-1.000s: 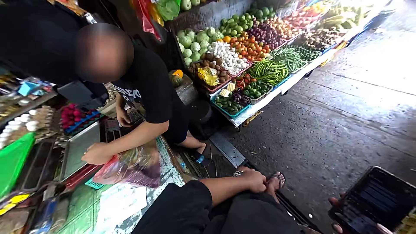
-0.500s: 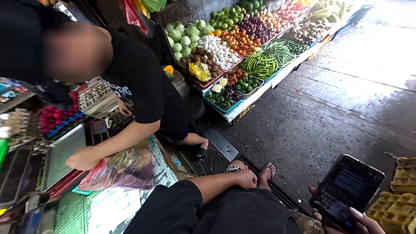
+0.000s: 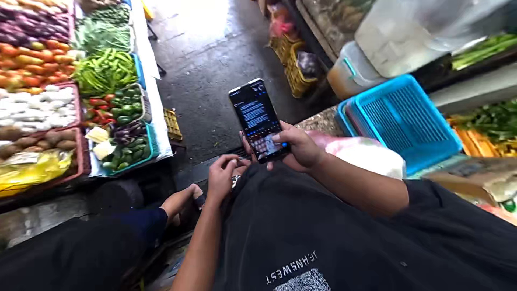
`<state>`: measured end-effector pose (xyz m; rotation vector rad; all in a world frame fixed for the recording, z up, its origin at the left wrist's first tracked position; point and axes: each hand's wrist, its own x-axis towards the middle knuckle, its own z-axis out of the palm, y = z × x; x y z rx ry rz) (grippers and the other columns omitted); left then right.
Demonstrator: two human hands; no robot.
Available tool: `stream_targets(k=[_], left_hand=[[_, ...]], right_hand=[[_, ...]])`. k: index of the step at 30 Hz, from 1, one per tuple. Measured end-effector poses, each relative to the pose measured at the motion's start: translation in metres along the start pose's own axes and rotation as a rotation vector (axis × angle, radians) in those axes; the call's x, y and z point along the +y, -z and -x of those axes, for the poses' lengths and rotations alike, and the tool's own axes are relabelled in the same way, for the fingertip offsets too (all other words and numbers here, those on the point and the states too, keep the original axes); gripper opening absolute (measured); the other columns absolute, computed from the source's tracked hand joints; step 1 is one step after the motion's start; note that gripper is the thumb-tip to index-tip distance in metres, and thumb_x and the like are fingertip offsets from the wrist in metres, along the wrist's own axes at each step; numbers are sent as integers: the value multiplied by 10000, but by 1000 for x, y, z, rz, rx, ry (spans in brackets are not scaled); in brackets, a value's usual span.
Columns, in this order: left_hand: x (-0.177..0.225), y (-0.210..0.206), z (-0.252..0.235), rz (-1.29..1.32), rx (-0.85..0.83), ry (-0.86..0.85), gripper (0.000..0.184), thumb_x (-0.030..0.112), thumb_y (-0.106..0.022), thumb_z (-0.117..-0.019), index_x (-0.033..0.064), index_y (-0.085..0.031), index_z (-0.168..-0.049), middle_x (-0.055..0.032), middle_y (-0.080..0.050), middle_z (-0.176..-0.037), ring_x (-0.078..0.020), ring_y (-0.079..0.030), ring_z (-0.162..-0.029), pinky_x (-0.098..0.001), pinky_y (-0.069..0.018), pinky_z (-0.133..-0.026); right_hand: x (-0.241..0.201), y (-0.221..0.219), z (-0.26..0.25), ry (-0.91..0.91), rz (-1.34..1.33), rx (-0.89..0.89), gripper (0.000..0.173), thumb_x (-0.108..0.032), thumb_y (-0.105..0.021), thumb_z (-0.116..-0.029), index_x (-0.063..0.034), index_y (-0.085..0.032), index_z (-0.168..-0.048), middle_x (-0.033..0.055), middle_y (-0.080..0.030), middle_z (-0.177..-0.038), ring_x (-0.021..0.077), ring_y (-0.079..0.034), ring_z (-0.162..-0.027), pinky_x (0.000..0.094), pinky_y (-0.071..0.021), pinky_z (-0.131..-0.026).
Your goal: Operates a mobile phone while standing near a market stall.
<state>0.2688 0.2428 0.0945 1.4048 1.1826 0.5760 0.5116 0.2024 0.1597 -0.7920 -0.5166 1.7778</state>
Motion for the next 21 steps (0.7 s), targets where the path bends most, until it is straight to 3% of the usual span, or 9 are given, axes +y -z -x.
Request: stream_targets(k=[2, 5, 8, 12, 21], left_hand=[[29, -9, -3, 239, -16, -74, 279, 138, -454, -1057, 24, -680, -1173, -79, -715, -1091, -171, -690, -977, -379, -579, -900], [66, -20, -2, 427, -108, -164, 409, 267, -381, -1069, 87, -563, -1389, -63, -666, -1243, -174, -658, -1096, -389, -556, -955], [75, -31, 5, 441, -151, -223, 470, 156, -439, -1018, 74, -434, -1481, -93, -637, -1310, -184, -657, -1126, -381, -574, -932], [62, -33, 18, 450, -123, -189, 549, 21, -456, -961, 55, -402, -1506, -130, -635, -1326, -218, -663, -1148, -405, -577, -955], [56, -21, 34, 248, -146, -166, 654, 13, -523, -924, 74, -376, -1559, -110, -654, -1331, -211, -672, -1154, -394, -575, -984]], right_hand=[[4, 2, 11, -18, 14, 8, 384, -166, -400, -998, -109, -495, -1365, 195, -697, -1131, 284, -738, -857, 400, -622, -582], [10, 10, 20, -42, 22, -20, 366, -172, -395, -1009, -109, -503, -1354, 191, -695, -1127, 275, -735, -854, 385, -618, -580], [17, 9, 26, -66, 39, -5, 336, -150, -406, -1015, -96, -512, -1329, 179, -700, -1101, 261, -735, -857, 381, -626, -606], [23, 0, 33, -113, 158, -3, 385, -115, -436, -1004, -130, -477, -1387, 142, -691, -1119, 206, -723, -838, 304, -597, -550], [39, 0, 31, -157, 72, 54, 356, -52, -416, -988, -96, -530, -1323, 168, -697, -1019, 191, -687, -689, 288, -556, -494]])
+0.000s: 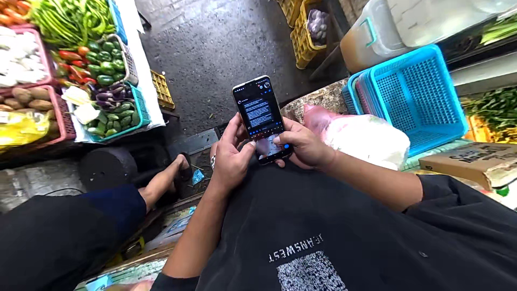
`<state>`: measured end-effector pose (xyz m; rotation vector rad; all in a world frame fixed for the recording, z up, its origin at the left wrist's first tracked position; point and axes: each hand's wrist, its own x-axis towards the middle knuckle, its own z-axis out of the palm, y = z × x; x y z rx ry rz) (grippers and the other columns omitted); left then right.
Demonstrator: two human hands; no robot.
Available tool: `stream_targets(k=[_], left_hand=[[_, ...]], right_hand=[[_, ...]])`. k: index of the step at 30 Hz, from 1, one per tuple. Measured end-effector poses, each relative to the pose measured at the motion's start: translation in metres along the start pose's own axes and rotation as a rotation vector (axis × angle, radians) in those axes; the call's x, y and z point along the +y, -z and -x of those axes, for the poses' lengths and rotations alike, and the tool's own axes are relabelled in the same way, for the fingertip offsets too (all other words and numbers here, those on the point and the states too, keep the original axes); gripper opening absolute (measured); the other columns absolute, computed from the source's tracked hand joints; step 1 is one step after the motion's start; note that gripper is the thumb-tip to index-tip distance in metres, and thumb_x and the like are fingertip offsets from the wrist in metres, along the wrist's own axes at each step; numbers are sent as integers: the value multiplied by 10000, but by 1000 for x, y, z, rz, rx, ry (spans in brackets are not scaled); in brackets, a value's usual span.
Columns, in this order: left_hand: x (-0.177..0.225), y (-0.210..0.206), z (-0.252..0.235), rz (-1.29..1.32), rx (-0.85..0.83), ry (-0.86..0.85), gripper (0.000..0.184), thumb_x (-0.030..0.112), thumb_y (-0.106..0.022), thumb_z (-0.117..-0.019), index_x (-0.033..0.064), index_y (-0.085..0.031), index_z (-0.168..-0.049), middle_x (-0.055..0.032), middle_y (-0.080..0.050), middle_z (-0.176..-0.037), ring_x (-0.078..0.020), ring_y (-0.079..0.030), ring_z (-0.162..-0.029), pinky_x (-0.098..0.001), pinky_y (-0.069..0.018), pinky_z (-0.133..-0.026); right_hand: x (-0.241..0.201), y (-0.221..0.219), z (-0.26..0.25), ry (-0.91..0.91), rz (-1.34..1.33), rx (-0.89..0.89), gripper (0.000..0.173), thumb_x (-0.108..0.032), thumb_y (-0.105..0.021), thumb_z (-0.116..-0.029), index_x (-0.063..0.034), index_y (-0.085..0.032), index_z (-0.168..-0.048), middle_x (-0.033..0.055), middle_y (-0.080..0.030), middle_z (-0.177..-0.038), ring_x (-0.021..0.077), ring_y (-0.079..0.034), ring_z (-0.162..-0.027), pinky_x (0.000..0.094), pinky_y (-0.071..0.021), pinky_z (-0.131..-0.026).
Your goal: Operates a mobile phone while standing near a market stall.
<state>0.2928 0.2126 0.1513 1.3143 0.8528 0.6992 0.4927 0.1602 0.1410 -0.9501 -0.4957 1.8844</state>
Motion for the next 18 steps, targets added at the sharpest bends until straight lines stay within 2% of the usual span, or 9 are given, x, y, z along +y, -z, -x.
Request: stream_targets(k=[10, 15, 18], left_hand=[[2, -4, -4, -36, -13, -24, 663, 9, -541, -916, 42, -374, -1557, -117, -678, -1290, -208, -690, -1131, -390, -588, -974], [2, -5, -4, -50, -12, -24, 658, 25, -559, -918, 48, -370, -1548, -115, -680, -1270, -212, -692, -1119, -391, -597, -954], [2, -6, -5, -45, -13, -16, 673, 29, -562, -914, 61, -362, -1555, -118, -686, -1261, -223, -699, -1105, -404, -602, -943]], right_hand=[[0, 4, 0, 78, 38, 13, 354, -16, -423, -960, -70, -533, -1292, 168, -705, -1013, 187, -698, -701, 276, -553, -489], [2, 10, 0, 104, 30, -36, 389, -117, -324, -995, -115, -512, -1336, 139, -700, -1038, 187, -696, -732, 290, -560, -510], [1, 11, 1, 103, 31, -37, 408, -85, -310, -989, -109, -521, -1338, 144, -698, -1053, 197, -703, -753, 305, -575, -531]])
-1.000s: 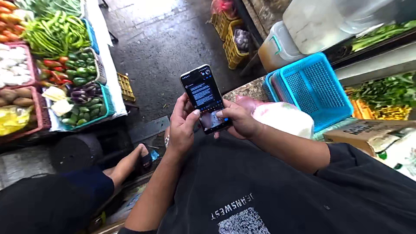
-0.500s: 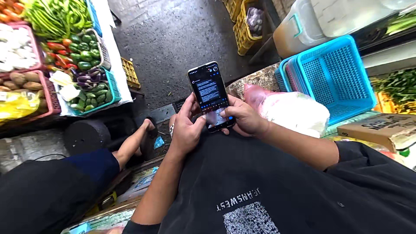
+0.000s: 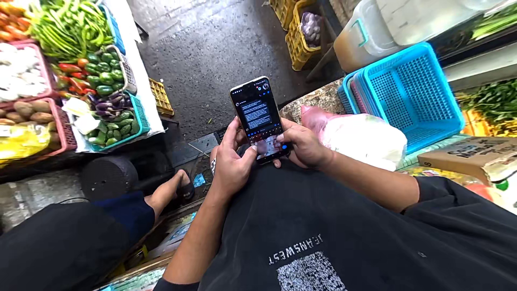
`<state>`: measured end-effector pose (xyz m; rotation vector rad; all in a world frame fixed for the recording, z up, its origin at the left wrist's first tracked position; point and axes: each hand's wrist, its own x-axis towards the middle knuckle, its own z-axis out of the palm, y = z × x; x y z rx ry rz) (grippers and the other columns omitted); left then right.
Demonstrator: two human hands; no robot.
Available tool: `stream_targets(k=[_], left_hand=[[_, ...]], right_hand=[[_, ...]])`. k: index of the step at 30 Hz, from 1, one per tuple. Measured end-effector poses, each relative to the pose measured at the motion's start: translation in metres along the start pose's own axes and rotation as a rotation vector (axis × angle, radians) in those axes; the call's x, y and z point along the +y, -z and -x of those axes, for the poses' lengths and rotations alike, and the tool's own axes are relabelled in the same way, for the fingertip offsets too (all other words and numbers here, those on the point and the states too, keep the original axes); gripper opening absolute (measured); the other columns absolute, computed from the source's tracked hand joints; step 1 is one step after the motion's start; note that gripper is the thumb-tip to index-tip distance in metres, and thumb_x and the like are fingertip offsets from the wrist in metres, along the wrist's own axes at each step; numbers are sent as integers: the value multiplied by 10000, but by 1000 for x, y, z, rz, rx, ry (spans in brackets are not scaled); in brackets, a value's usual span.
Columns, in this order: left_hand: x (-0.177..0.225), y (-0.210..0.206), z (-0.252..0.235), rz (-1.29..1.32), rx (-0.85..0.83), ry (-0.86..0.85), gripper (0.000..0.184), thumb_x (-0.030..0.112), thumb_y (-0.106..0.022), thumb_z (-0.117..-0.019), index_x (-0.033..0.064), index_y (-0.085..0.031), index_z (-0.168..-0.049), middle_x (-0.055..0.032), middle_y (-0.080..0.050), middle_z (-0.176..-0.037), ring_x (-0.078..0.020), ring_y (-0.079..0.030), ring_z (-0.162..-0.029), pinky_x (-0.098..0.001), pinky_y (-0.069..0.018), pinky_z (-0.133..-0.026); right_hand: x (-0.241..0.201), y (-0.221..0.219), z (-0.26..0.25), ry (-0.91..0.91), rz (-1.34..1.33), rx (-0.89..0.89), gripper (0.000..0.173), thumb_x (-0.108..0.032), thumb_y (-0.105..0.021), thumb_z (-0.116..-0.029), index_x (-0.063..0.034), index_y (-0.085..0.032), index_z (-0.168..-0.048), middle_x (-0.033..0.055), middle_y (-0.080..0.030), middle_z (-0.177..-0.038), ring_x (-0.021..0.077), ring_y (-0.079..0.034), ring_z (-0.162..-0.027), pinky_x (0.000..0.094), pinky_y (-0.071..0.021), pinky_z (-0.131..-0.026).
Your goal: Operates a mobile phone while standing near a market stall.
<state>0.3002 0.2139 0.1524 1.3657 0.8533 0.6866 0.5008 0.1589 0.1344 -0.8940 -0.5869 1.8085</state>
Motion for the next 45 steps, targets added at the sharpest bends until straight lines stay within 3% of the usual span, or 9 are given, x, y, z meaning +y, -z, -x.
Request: stream_targets(k=[3, 9, 15, 23, 30, 34, 45], left_hand=[[-1, 0, 0, -4, 2, 18, 677, 13, -557, -906, 64, -366, -1554, -116, -689, -1259, -224, -702, -1100, -402, -605, -936], [-3, -1, -1, -31, -20, 34, 750, 2, -582, -897, 46, -289, -1587, -113, -668, -1306, -203, -689, -1134, -398, -599, -962], [-9, 1, -3, -2, -28, 31, 726, 17, -584, -912, 56, -305, -1581, -117, -670, -1301, -215, -692, -1127, -408, -601, -958], [-11, 1, -5, -13, -10, 35, 716, 13, -566, -908, 82, -327, -1579, -103, -675, -1290, -212, -692, -1122, -397, -599, -952], [-10, 0, -4, -2, -6, 39, 721, 6, -572, -910, 78, -316, -1581, -111, -675, -1290, -219, -694, -1120, -401, -596, -960], [-10, 0, -4, -17, 1, 46, 719, 15, -572, -910, 77, -320, -1581, -105, -681, -1282, -212, -695, -1121, -394, -598, -957], [-11, 0, -6, -14, -6, 41, 725, 39, -587, -916, 76, -313, -1586, -109, -679, -1284, -215, -692, -1122, -397, -597, -956]], right_hand=[[0, -2, 0, -20, 7, 33, 410, -18, -358, -944, -81, -535, -1309, 154, -700, -1049, 201, -704, -738, 310, -575, -521], [1, 1, -1, -37, 25, 48, 384, -42, -354, -965, -84, -538, -1299, 146, -704, -1027, 189, -695, -704, 300, -567, -501], [0, 2, -4, -2, 50, 45, 399, -84, -432, -991, -134, -481, -1384, 148, -702, -1083, 204, -719, -777, 299, -587, -524], [-3, 4, -4, -33, 21, 48, 447, -5, -331, -951, -71, -524, -1349, 167, -695, -1105, 229, -722, -812, 348, -600, -544], [-2, 4, -6, -44, 7, 63, 383, -81, -297, -1019, -69, -538, -1316, 179, -702, -1046, 233, -720, -757, 342, -591, -519], [-3, 5, -5, -42, -3, 51, 406, -44, -311, -980, -64, -532, -1320, 174, -696, -1073, 232, -721, -782, 349, -599, -539], [-2, 9, -6, -46, -9, 34, 396, -86, -275, -1016, -75, -537, -1313, 171, -701, -1085, 233, -728, -805, 344, -602, -543]])
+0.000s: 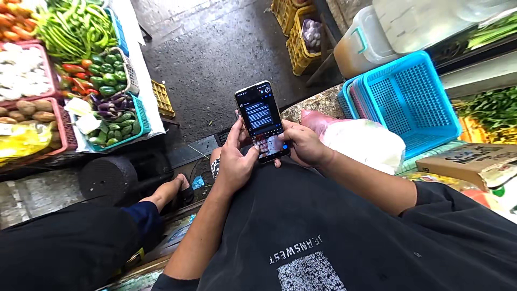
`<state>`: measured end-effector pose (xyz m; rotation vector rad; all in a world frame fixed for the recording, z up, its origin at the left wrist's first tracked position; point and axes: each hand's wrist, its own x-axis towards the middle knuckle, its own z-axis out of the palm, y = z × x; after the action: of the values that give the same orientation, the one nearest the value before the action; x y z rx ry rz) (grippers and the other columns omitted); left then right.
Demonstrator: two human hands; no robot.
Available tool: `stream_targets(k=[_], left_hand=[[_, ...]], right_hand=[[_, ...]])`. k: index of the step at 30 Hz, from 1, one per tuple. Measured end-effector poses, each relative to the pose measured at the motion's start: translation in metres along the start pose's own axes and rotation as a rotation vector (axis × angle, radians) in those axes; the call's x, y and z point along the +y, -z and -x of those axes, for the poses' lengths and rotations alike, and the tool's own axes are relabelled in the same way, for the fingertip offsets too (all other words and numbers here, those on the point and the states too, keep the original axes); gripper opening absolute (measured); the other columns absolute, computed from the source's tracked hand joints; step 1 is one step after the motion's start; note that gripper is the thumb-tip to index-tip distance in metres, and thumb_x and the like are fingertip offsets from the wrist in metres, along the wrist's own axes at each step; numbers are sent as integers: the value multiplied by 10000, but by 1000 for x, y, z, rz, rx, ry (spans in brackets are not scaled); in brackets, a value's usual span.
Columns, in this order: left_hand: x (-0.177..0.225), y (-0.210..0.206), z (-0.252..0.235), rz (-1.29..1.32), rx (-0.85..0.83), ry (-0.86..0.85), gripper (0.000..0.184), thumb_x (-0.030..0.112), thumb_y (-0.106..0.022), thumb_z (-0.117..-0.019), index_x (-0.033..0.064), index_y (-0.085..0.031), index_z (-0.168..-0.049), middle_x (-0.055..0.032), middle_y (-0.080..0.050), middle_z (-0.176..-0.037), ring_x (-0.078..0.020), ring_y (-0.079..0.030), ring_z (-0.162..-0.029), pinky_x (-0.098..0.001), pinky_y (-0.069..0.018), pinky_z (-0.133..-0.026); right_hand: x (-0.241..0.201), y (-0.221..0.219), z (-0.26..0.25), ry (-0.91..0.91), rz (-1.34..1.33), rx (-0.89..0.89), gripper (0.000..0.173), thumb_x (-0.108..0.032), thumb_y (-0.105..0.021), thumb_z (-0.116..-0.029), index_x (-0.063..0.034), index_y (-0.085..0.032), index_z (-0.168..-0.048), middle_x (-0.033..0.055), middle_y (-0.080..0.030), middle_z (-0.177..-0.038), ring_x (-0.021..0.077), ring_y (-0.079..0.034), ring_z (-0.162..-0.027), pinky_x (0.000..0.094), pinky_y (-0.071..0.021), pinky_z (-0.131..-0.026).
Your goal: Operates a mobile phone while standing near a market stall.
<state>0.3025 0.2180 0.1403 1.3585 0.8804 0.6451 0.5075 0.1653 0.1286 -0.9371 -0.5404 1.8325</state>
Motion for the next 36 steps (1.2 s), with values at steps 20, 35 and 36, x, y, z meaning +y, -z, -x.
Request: stream_targets(k=[20, 35, 36], left_hand=[[2, -2, -3, 1, 0, -8, 714, 21, -579, -904, 77, -335, -1573, -109, -673, -1294, -217, -690, -1128, -398, -596, -958], [0, -1, -3, -4, -1, -30, 721, 5, -578, -907, 72, -325, -1579, -117, -678, -1275, -221, -695, -1112, -398, -600, -949], [0, -1, -3, -1, -4, -35, 719, 3, -577, -905, 67, -326, -1576, -120, -676, -1277, -223, -694, -1113, -399, -600, -950]], right_hand=[[-4, 7, 1, -6, 25, -95, 517, 57, -377, -913, -70, -451, -1408, 192, -677, -1160, 267, -727, -868, 387, -629, -624], [-4, 4, 1, -14, 24, -57, 413, 16, -357, -972, -63, -505, -1350, 176, -694, -1114, 253, -731, -842, 379, -628, -604], [-4, 5, 1, -8, 28, -67, 430, 46, -373, -953, -54, -501, -1351, 182, -696, -1124, 257, -734, -848, 381, -630, -611]])
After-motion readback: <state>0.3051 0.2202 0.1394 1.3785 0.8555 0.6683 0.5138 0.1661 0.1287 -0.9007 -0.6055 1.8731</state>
